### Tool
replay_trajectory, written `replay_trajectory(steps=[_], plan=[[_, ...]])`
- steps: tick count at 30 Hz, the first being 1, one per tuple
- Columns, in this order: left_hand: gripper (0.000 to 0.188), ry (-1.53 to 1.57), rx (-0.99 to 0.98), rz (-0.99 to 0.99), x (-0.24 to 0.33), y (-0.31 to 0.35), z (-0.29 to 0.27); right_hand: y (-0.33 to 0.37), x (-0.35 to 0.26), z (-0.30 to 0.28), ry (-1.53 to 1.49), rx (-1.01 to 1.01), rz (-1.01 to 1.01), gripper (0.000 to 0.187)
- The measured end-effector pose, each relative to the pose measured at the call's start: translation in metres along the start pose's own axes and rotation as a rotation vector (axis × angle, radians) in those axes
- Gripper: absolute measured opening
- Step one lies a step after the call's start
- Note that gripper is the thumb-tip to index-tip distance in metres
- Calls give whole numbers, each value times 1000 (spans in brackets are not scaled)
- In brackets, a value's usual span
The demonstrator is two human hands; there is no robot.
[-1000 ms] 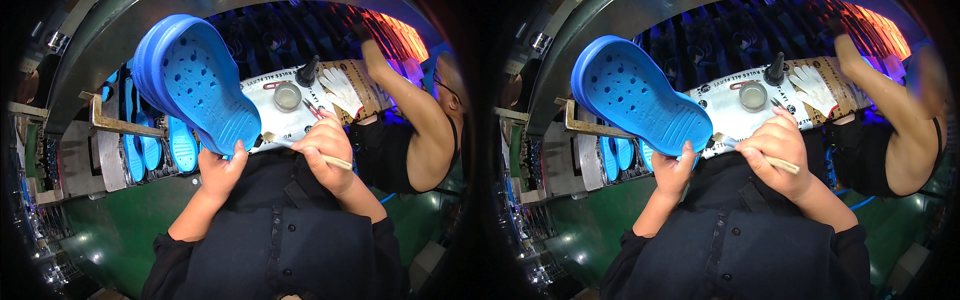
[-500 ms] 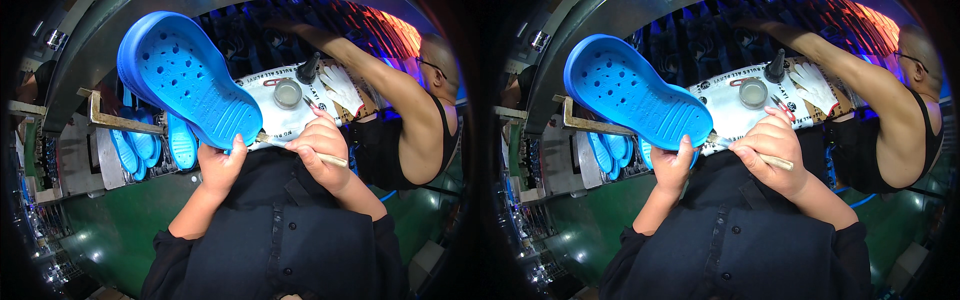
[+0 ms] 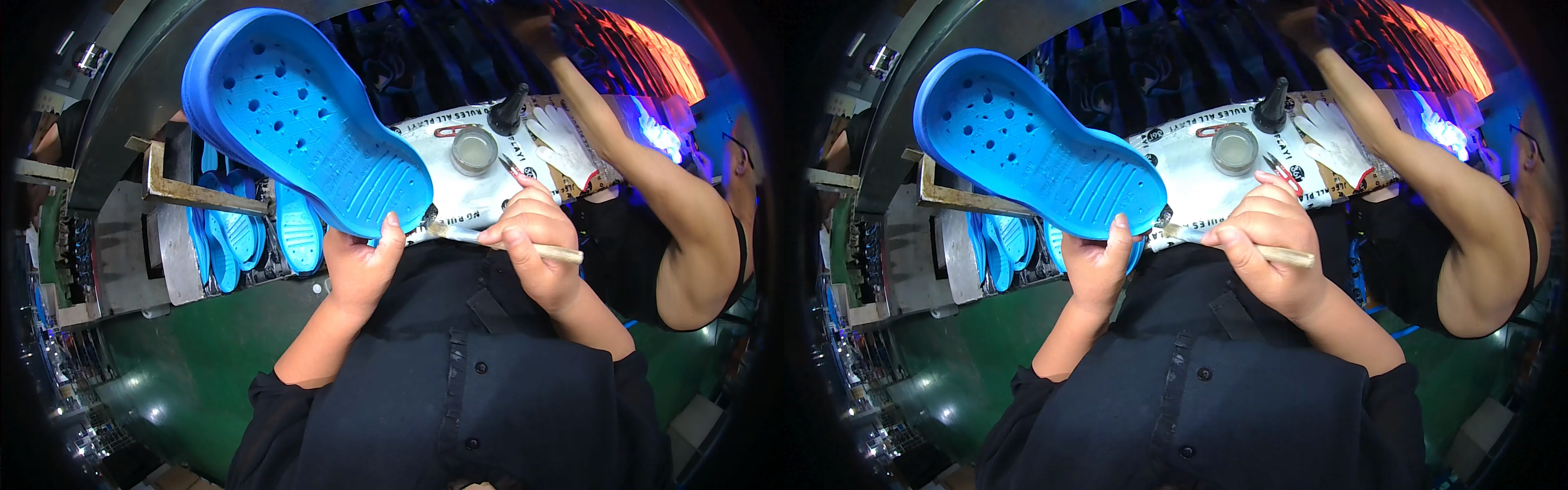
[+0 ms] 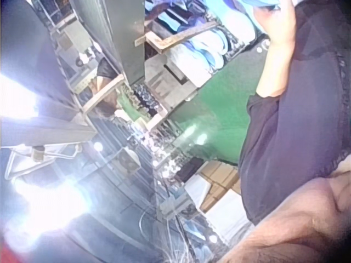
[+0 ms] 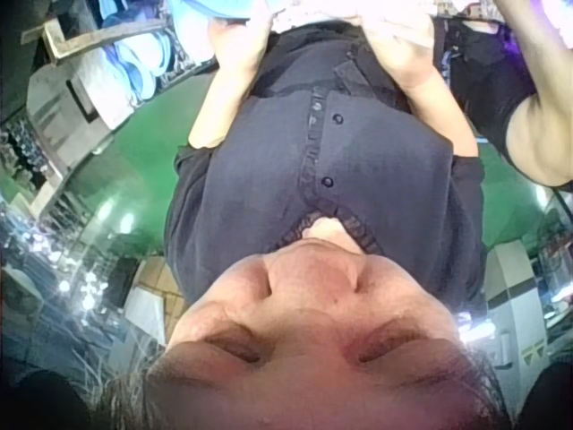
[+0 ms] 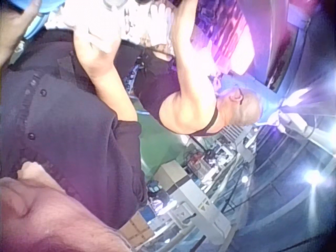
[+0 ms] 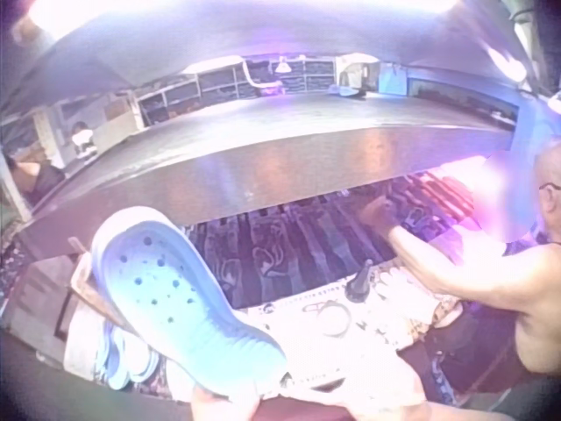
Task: The person applies a liquid substance to the inner heel area of blue shoe soles using a brush. They pick up soles one at a time from a stack on the left, apply the substance from a small container on the table, and then place the soles back onto a conveyor belt.
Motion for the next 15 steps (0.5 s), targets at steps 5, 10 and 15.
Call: replay_trajectory(steps=[5, 10, 15], plan=[[27, 30, 51, 6, 0, -1, 2, -1, 0, -3, -73, 75, 2, 15], [29, 38, 33, -1, -1, 0, 1, -3, -2, 3, 11, -6, 10, 17], [31, 42, 2, -45, 0, 0, 2, 2, 3, -6, -70, 67, 20, 14]])
Point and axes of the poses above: each hand's wrist, its own y-axis away from the middle knuckle, its own z-axis out of the palm, x = y × z, the point moved 3 cm from there along -y, towards the middle knuckle, and after that the axes turned 14 degrees about -y, right-handed, at the moved point
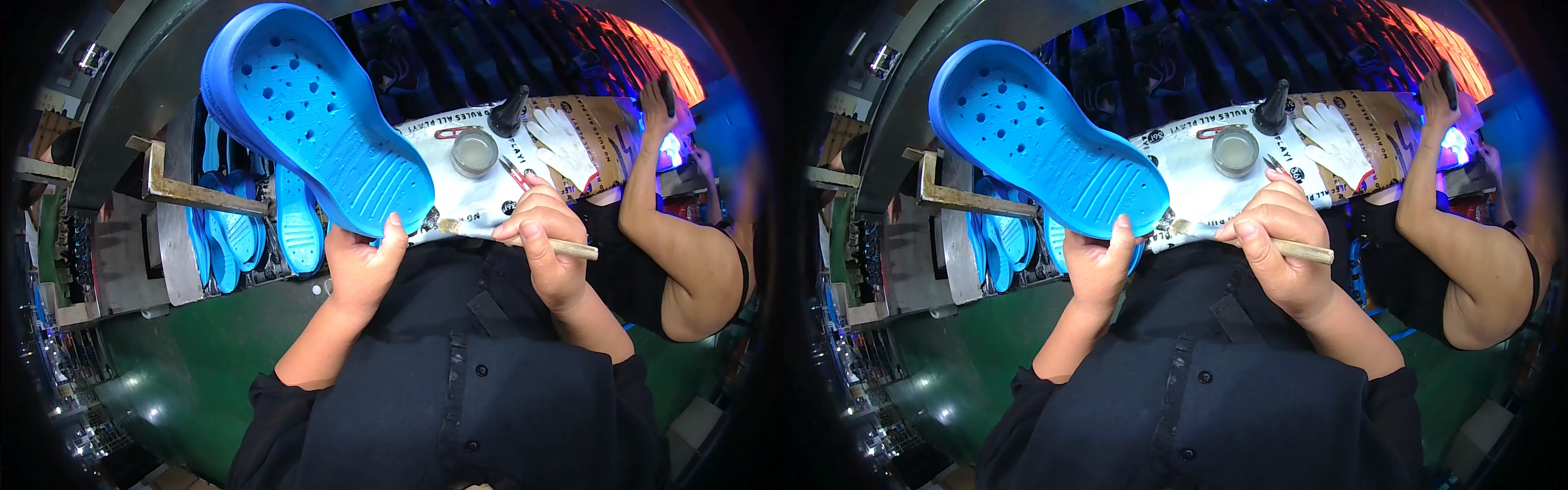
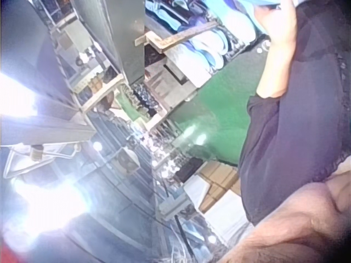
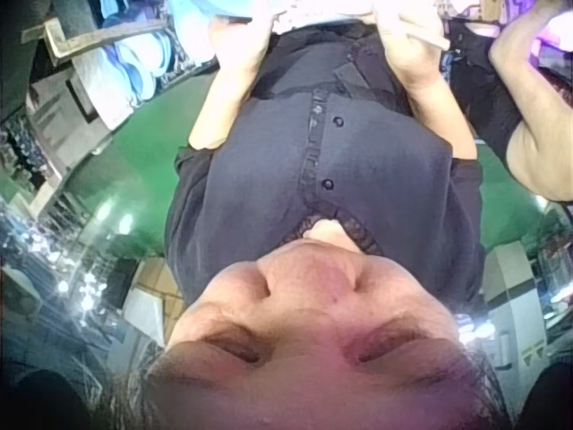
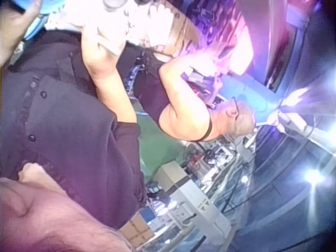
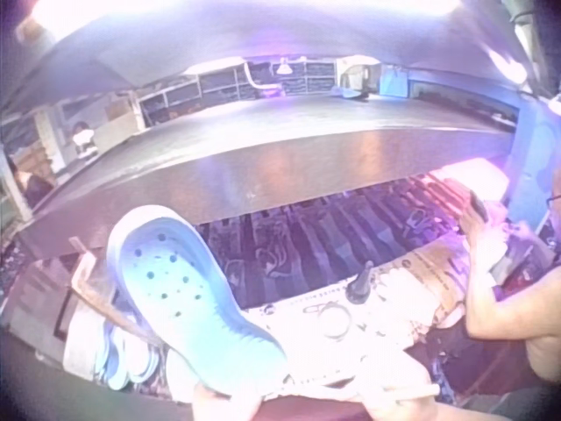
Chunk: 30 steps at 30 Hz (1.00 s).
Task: The person applies a liquid substance to the inner heel area of blue shoe soles using a brush. They pick up soles one at a time from a stack on the left, apply the substance from a small container on the table, and then place the soles back onto a conveyor belt.
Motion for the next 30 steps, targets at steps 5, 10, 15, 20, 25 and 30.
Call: replay_trajectory(steps=[5, 10, 15, 20, 25, 30], plan=[[28, 8, -7, 3, 0, 0, 3, -6, -5, 11, 99, -55, -6, 16], [27, -19, -20, -4, 2, 0, 1, 0, 0, 0, 91, 25, 16, 14], [25, -36, -23, -8, -1, 1, 0, -5, -5, 6, 52, -3, -32, 13], [20, -61, -18, 22, 2, 1, -2, -2, -5, 4, 179, -57, -22, 12], [18, -152, -1, 69, -1, 3, -3, -2, -9, 7, 113, -33, -69, 11], [17, -148, 31, 152, 4, 1, -3, 2, -8, 12, 148, -88, -50, 11]])
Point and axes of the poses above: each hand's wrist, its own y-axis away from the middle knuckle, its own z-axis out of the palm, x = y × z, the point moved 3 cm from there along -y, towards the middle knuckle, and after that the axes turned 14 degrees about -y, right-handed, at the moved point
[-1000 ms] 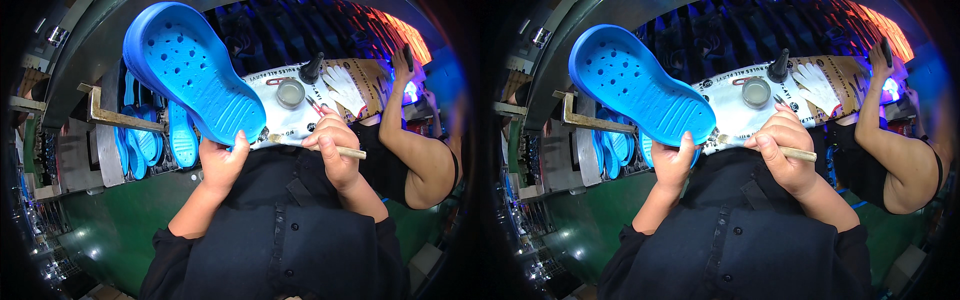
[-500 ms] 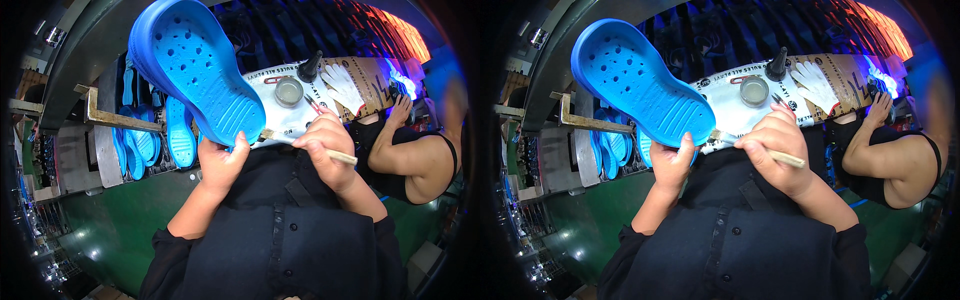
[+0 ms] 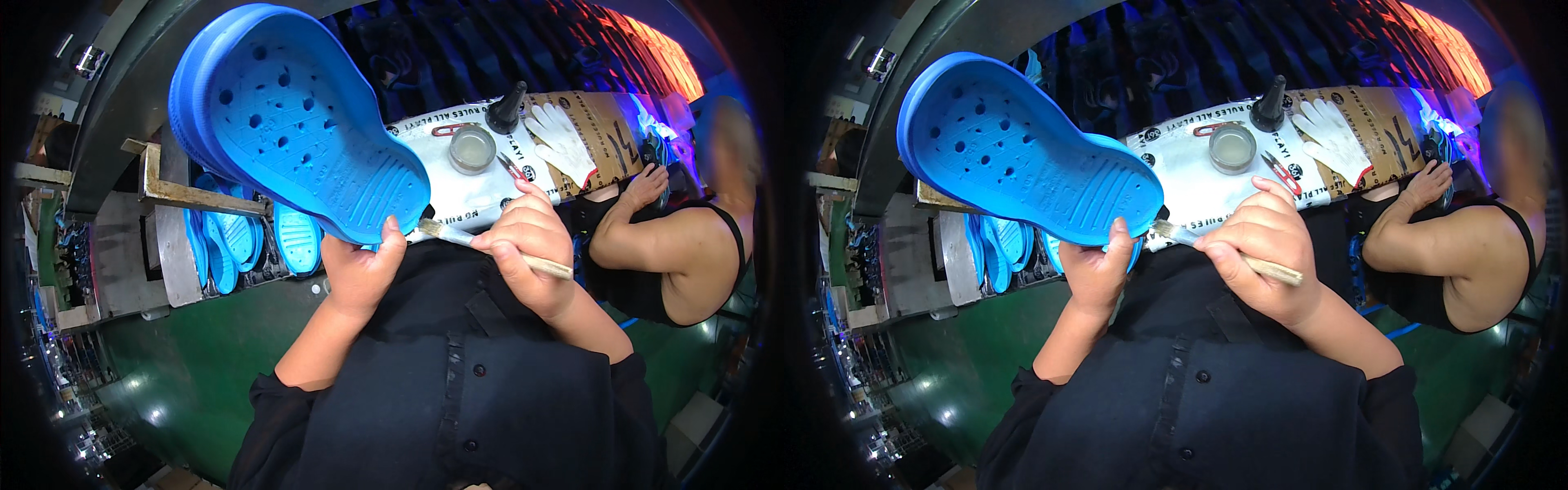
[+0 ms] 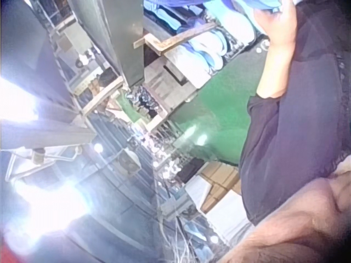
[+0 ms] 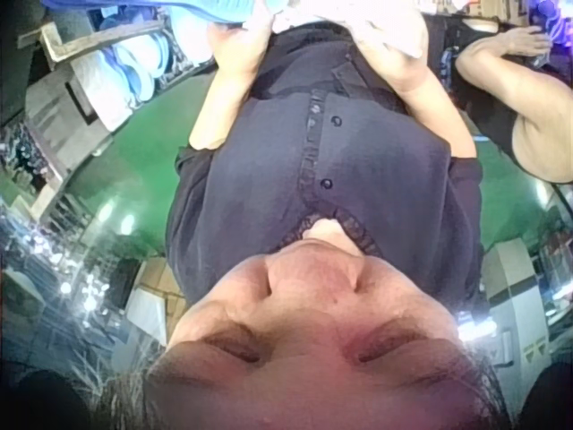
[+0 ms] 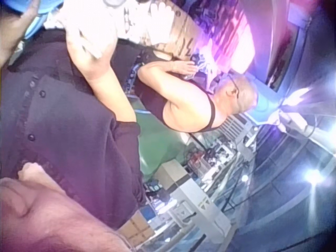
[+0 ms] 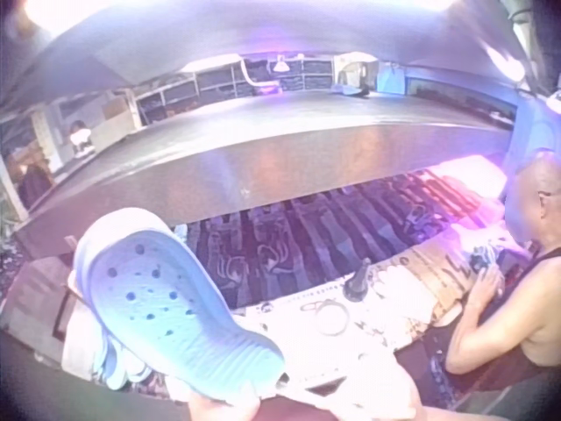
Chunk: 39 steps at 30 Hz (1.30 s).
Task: The person applies a liquid substance to the inner heel area of blue shoe soles using a brush. They pick up soles one at a time from a stack on the left, apply the substance from a small container on the table, and then place the soles back onto a conveyor belt.
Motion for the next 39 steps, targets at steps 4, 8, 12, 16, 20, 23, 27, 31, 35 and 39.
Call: replay_trajectory(steps=[4, 8, 12, 16, 20, 23, 27, 31, 35, 39], plan=[[20, 50, 1, -59, -1, 0, -1, 6, 5, -8, -55, 57, 26, 15], [26, 104, -27, -122, 0, -3, 0, 12, 9, -17, -148, 168, 41, 21], [33, 94, 25, -19, 31, -18, -10, 19, 15, -36, -142, 258, 24, 26], [51, 352, -290, -134, 75, -31, -23, 32, 24, -53, -153, 335, 117, 25], [65, 428, -884, -338, 113, -40, 3, 52, 28, -74, -96, 442, 159, 28], [74, 365, -1070, -182, 154, -73, 62, 73, 37, -93, -36, 496, 229, 27], [50, 787, -991, -107, 218, -171, 157, 82, 33, -107, -94, 554, 213, 28], [63, 887, -579, -125, 259, -199, 185, 97, 40, -118, -111, 579, 295, 40], [71, 648, -563, 123, 238, -142, 158, 107, 53, -126, -131, 603, 316, 41], [52, 340, -550, -20, 132, -97, 106, 103, 60, -122, -178, 587, 330, 42]])
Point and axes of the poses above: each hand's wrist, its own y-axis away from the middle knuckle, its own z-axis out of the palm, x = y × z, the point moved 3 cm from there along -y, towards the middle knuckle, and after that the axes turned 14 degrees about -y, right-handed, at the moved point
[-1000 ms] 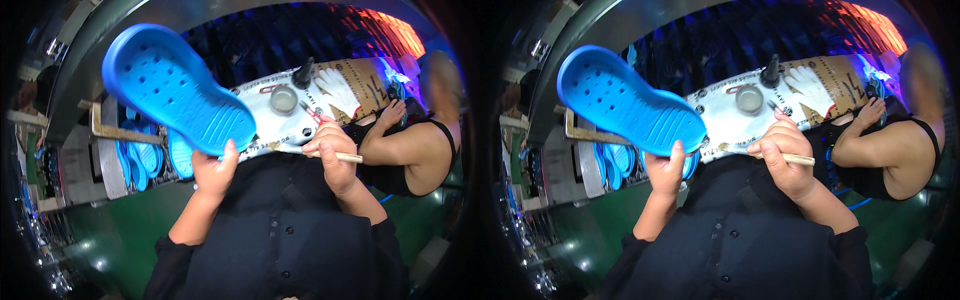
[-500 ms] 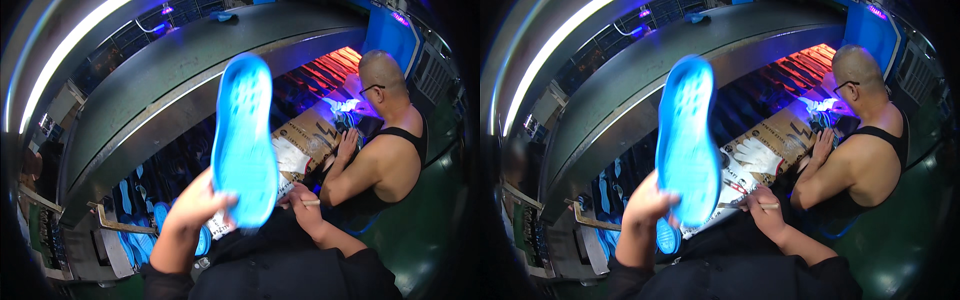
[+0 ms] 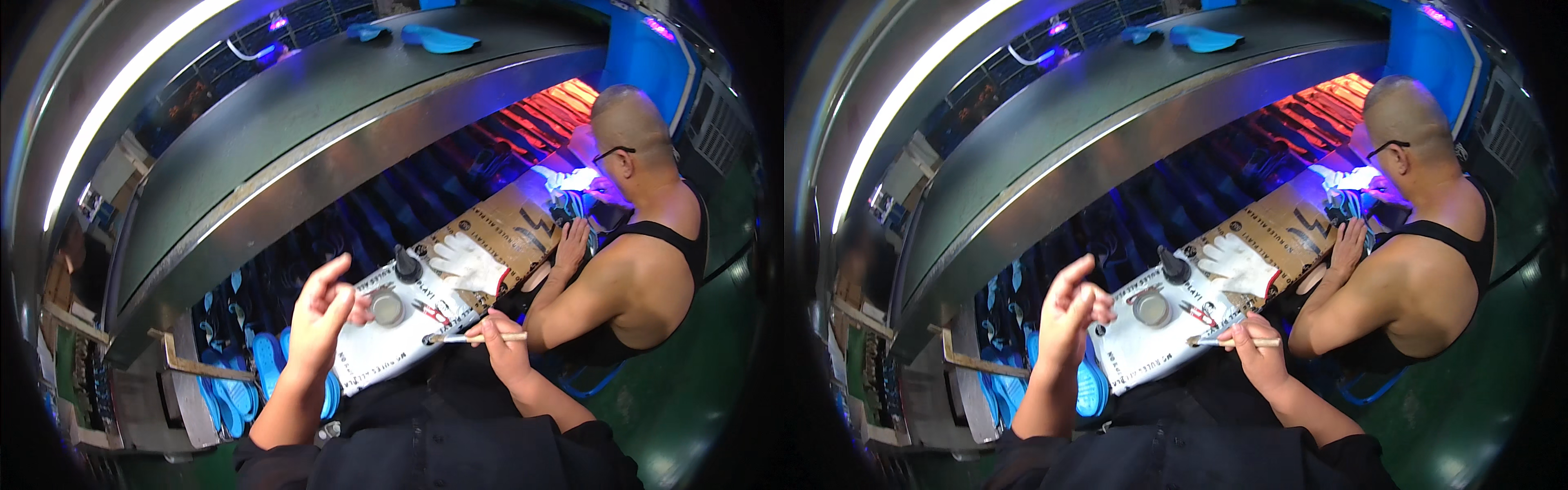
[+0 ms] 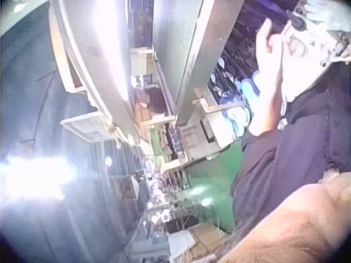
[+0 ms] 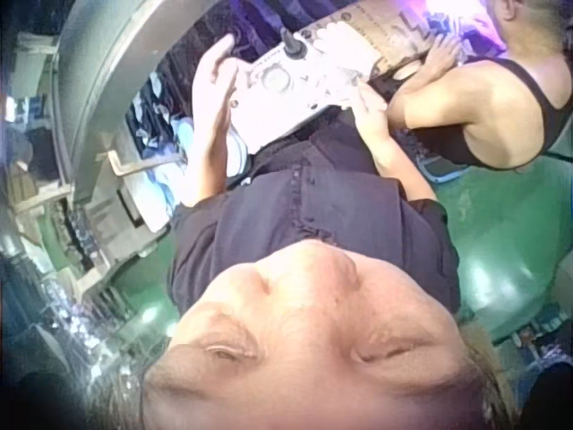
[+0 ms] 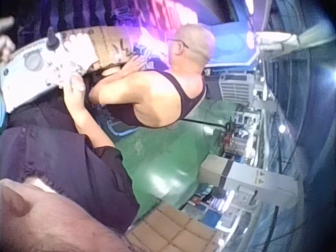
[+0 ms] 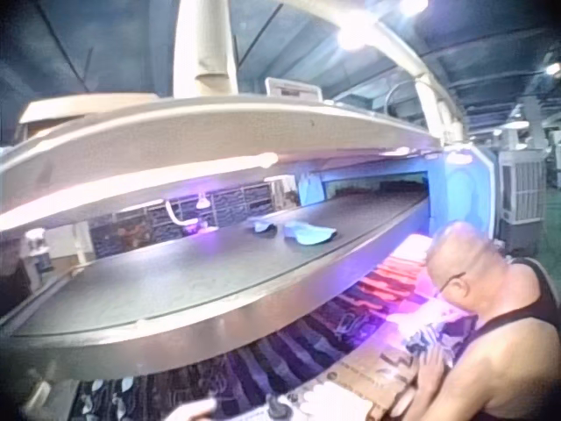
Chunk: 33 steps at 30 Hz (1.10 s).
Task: The person applies a liquid substance to the inner heel area of blue shoe soles using a brush. They pick up soles one at a time from a stack on the left, apply the substance from a small container on the table, and then place the soles back onto a conveyor belt.
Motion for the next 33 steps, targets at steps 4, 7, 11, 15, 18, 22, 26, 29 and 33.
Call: replay_trajectory(steps=[4, 7, 11, 15, 18, 22, 26, 29, 33], plan=[[44, -280, 75, -356, -90, 102, -77, -7, 3, 19, -98, -50, 8, 33], [50, -940, 190, -393, -141, 173, -134, -4, 16, 37, -244, -7, 169, 38], [53, -1199, 323, -631, -156, 205, -152, -3, 23, 58, -276, -12, 163, 41], [44, -1455, 197, -665, -204, 202, -154, -2, 26, 77, -253, -53, 195, 41], [35, -1523, 147, -789, -210, 188, -154, 1, 21, 87, -231, -76, 213, 41], [31, -1526, 139, -767, -203, 181, -163, 7, 23, 89, -230, -52, 215, 42], [32, -1118, 402, -590, -205, 199, -171, 7, 22, 94, -223, -48, 222, 44], [29, 173, 360, -790, -218, 203, -170, 6, 18, 100, -208, -66, 216, 45], [36, 505, 300, -684, -186, 194, -140, 1, 9, 107, -265, -130, 198, 46]])
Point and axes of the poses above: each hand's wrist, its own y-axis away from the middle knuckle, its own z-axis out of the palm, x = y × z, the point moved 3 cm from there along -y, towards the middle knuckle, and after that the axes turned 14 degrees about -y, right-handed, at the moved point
